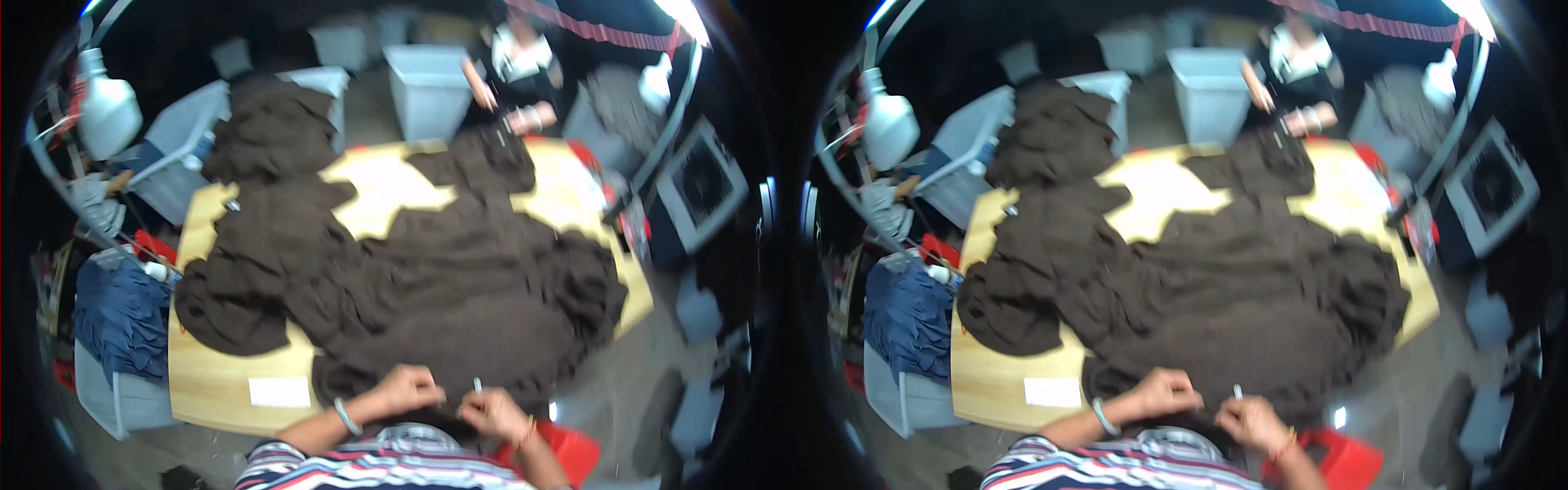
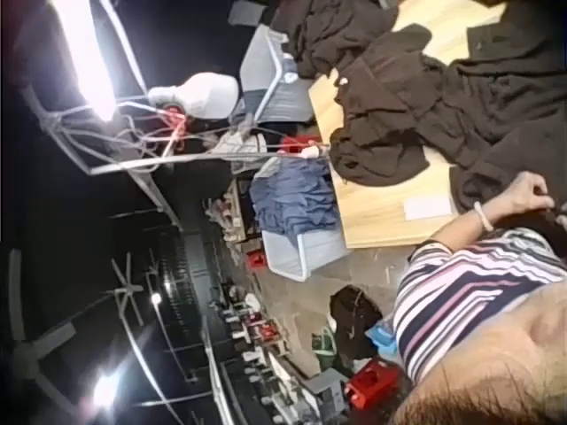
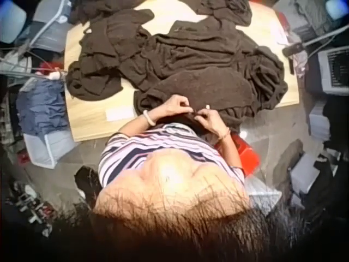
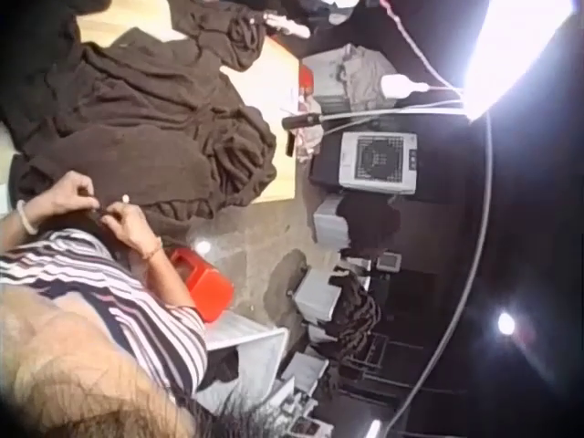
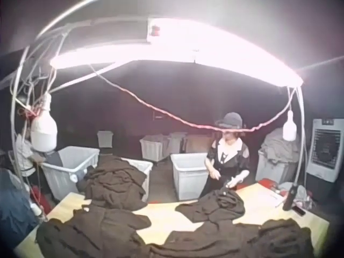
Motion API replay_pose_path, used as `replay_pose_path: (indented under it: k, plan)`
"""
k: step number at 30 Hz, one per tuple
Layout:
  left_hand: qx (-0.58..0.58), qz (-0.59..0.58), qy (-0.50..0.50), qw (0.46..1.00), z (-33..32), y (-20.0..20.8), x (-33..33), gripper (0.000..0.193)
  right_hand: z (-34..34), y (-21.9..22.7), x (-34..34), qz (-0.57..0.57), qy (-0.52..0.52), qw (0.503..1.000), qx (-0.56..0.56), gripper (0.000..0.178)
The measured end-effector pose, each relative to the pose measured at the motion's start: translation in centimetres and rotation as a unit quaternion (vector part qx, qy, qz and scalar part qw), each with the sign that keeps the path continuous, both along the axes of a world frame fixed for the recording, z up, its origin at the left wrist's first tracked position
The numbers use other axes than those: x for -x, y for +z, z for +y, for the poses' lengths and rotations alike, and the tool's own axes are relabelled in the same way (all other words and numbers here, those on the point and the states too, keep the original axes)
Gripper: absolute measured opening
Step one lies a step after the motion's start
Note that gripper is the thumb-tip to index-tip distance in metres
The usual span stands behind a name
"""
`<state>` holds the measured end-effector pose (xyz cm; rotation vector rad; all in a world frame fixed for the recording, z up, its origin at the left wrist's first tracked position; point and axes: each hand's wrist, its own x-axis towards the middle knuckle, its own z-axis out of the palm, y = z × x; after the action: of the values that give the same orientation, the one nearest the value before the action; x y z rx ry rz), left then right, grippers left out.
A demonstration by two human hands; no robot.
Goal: Trimming loose threads and excess fabric from a brown knitted sweater using scissors.
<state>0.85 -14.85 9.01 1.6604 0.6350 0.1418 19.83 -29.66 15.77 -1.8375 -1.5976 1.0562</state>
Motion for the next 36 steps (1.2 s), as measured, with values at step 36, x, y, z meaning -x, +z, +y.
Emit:
replay_pose_path:
  k: [36]
  plan:
    - [0.216,-0.115,-0.107,0.964,-2.3,-3.6,-7.3,0.015,-2.9,0.7,2.0,-0.041,-0.142,0.971,-0.187,0.008]
